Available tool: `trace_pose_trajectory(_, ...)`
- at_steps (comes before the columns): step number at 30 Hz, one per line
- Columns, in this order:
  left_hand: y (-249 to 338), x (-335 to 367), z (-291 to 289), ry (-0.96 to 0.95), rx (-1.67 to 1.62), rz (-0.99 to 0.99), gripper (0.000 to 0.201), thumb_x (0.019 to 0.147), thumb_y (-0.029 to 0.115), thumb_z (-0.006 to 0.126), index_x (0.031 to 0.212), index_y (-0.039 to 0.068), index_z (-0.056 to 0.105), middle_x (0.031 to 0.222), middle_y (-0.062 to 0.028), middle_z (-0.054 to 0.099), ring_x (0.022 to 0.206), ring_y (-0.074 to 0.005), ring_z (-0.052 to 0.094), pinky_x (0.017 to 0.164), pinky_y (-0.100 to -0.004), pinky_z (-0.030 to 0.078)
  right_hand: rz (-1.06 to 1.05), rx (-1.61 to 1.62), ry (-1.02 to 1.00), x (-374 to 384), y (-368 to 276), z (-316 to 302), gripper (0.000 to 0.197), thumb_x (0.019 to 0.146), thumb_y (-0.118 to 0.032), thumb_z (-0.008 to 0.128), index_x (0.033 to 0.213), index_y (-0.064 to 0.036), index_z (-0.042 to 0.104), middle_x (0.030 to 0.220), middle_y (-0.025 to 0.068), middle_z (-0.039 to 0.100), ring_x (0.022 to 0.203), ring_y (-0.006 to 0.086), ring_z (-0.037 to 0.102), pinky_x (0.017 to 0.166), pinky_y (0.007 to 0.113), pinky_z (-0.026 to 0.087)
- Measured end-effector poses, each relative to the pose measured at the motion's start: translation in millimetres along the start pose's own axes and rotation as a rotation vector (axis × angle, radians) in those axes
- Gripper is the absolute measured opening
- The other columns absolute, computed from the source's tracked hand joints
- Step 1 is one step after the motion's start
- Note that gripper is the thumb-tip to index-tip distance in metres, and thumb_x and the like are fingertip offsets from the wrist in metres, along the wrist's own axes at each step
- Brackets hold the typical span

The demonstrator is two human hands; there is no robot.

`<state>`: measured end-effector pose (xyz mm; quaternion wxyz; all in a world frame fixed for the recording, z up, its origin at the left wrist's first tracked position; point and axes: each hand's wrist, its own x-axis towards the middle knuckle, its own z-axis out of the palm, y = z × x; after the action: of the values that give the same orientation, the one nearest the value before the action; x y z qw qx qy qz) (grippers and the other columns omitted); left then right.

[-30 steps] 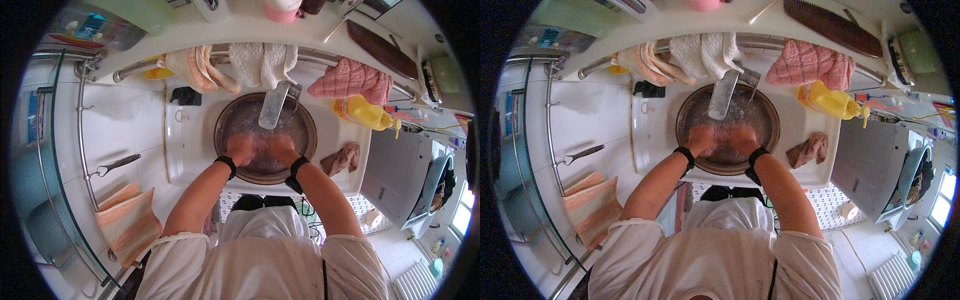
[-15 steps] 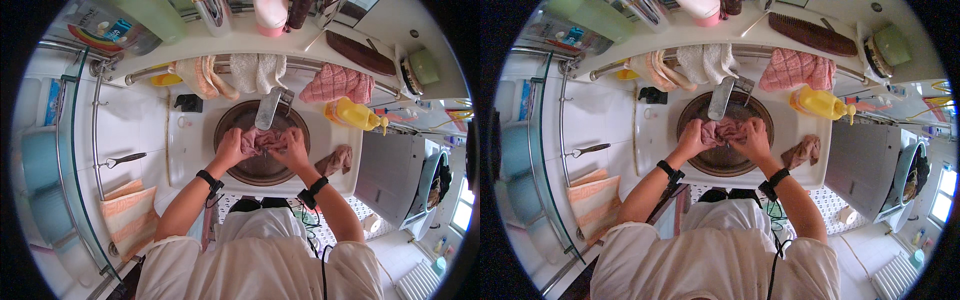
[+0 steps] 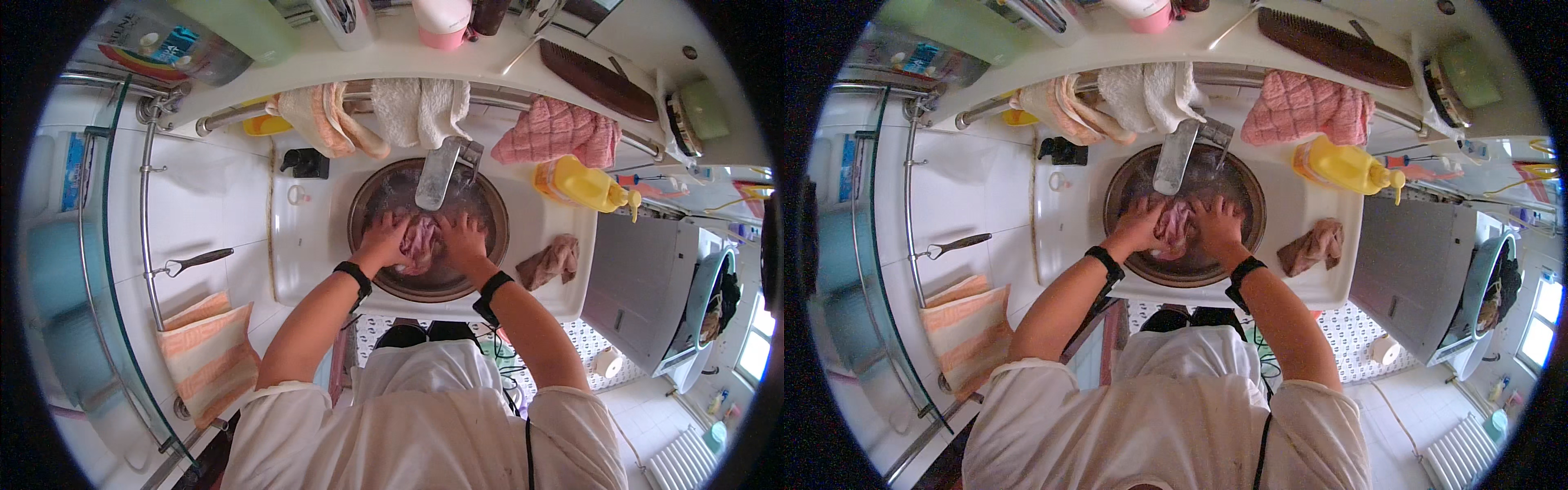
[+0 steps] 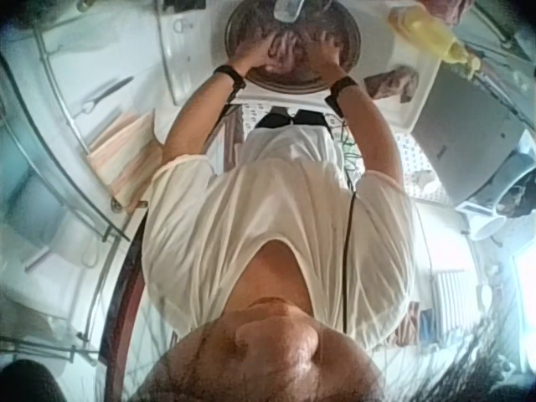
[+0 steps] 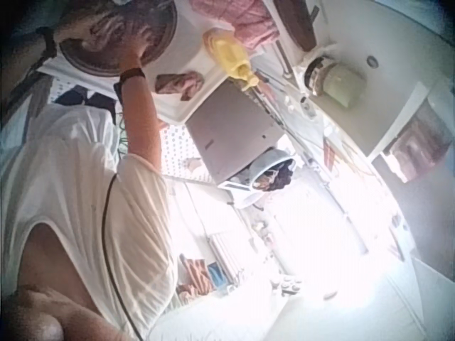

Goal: The person washes clothing by hand in a basin inside a bathroom sink, then refills a small bowl with water from a larger container to rinse more items.

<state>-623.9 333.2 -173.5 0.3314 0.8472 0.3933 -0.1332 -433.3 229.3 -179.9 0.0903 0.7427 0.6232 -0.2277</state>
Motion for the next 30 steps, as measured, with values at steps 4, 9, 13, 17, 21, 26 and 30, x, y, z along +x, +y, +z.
trace_pose_trajectory(4, -2.3, 12.5, 28.2, 0.089, 0.158, 0.120, 0.090, 0.060, 0.040, 0.084, 0.137, 0.011, 0.049, 0.139, -0.0184, 0.047, 0.118, -0.0436, 0.051, 0.101, -0.0510, 0.043, -0.029, -0.071, -0.019, 16.3, -2.8, 18.2, 0.072, 0.078, -0.036, 0.074, 0.142, -0.0210, 0.044, 0.143, 0.0267, 0.037, 0.130, 0.0475, 0.041, 0.100, 0.055, 0.045)
trace_pose_trajectory(9, -5.3, 25.9, 42.4, 0.150, -0.078, 0.017, 0.050, 0.070, 0.030, 0.076, 0.113, 0.008, 0.063, 0.108, -0.0188, 0.067, 0.103, -0.0375, 0.062, 0.092, -0.0497, 0.047, -0.039, 0.156, -0.059, 30.8, 5.8, 22.9, 0.057, 0.079, -0.040, 0.071, 0.127, -0.0141, 0.057, 0.137, 0.0264, 0.044, 0.123, 0.0459, 0.049, 0.096, 0.054, 0.049)
trace_pose_trajectory(13, -24.3, 32.2, 55.6, 0.004, -0.120, -0.075, 0.051, 0.069, 0.033, 0.079, 0.108, 0.003, 0.064, 0.106, -0.0204, 0.068, 0.099, -0.0394, 0.065, 0.085, -0.0483, 0.051, -0.002, 0.300, -0.231, 35.1, -4.2, -2.5, 0.055, 0.077, -0.040, 0.071, 0.120, -0.0074, 0.060, 0.116, 0.0239, 0.061, 0.102, 0.0433, 0.063, 0.088, 0.052, 0.053)
trace_pose_trajectory(17, -3.6, 15.1, 20.3, 0.035, -0.233, -0.123, 0.067, 0.062, 0.039, 0.086, 0.112, 0.002, 0.063, 0.106, -0.0238, 0.068, 0.100, -0.0393, 0.066, 0.085, -0.0450, 0.053, 0.038, 0.362, -0.206, 23.6, 13.5, -10.0, 0.057, 0.075, -0.038, 0.072, 0.120, -0.0051, 0.059, 0.103, 0.0234, 0.067, 0.095, 0.0427, 0.066, 0.083, 0.049, 0.054)
trace_pose_trajectory(21, -6.2, 4.3, -1.7, 0.112, -0.436, -0.305, 0.079, 0.062, 0.040, 0.087, 0.125, 0.003, 0.058, 0.115, -0.0217, 0.067, 0.105, -0.0337, 0.066, 0.092, -0.0395, 0.051, 0.084, 0.782, -0.003, -0.2, 31.9, -21.6, 0.056, 0.073, -0.032, 0.072, 0.121, -0.0053, 0.059, 0.104, 0.0223, 0.069, 0.097, 0.0388, 0.067, 0.084, 0.045, 0.053)
trace_pose_trajectory(26, 5.0, -4.5, 0.4, 0.179, -1.113, -0.170, 0.070, 0.081, 0.036, 0.076, 0.137, 0.004, 0.051, 0.128, -0.0120, 0.061, 0.111, -0.0217, 0.060, 0.097, -0.0343, 0.047, 0.047, 0.962, 0.103, -13.6, 40.1, -29.4, 0.057, 0.074, -0.029, 0.073, 0.125, -0.0058, 0.060, 0.107, 0.0199, 0.069, 0.099, 0.0354, 0.067, 0.086, 0.042, 0.053)
trace_pose_trajectory(30, 17.4, 14.1, 11.6, 0.103, -1.709, -0.289, 0.055, 0.094, 0.036, 0.065, 0.139, 0.008, 0.051, 0.132, -0.0069, 0.056, 0.116, -0.0164, 0.054, 0.098, -0.0308, 0.044, -0.054, 1.298, 0.124, -5.9, 14.2, -2.0, 0.058, 0.080, -0.034, 0.069, 0.128, -0.0044, 0.058, 0.117, 0.0194, 0.066, 0.104, 0.0374, 0.063, 0.092, 0.042, 0.049)
